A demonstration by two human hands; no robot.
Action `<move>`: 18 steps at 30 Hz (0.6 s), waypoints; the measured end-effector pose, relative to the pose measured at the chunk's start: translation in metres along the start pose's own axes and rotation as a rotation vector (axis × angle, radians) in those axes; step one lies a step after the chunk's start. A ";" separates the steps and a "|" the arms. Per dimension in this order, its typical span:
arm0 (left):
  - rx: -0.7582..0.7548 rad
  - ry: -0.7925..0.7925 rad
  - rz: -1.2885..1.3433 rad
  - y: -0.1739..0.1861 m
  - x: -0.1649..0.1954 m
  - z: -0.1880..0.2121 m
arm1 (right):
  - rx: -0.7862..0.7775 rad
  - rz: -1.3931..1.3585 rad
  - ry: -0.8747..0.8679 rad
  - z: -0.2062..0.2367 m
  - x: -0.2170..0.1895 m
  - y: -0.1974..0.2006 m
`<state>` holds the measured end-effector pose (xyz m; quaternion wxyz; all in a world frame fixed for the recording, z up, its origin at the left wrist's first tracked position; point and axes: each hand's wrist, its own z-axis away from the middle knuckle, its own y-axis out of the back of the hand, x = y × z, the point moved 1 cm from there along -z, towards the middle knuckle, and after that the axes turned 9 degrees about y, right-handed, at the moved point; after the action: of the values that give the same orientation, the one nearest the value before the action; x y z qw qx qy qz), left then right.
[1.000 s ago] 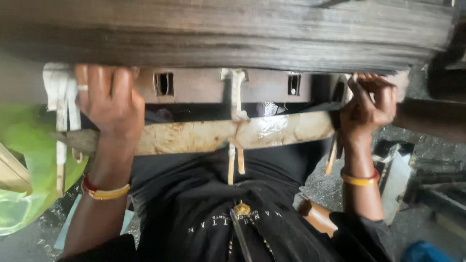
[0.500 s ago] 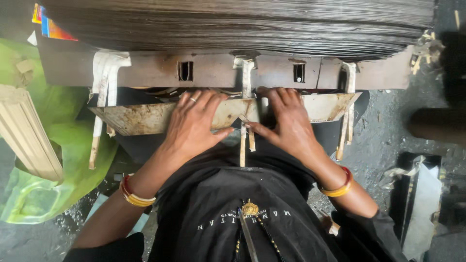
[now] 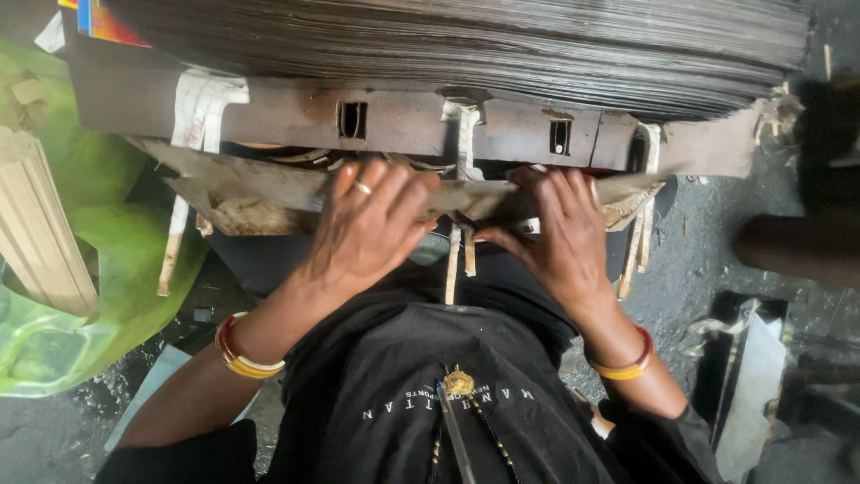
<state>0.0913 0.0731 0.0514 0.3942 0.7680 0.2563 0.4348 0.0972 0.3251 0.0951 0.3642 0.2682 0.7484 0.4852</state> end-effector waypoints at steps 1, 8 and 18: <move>0.032 -0.070 -0.056 -0.004 -0.002 0.003 | -0.005 0.051 0.008 0.003 0.001 0.002; 0.187 -0.179 -0.151 -0.009 -0.026 0.017 | 0.023 0.068 0.175 0.009 0.008 -0.005; 0.372 0.156 -0.223 0.104 -0.144 0.065 | 0.110 0.244 0.275 0.004 0.040 -0.037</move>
<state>0.0825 -0.1156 0.0500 0.2703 0.7586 0.4449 0.3919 0.0749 0.3430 0.0482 0.1815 0.3076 0.7786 0.5160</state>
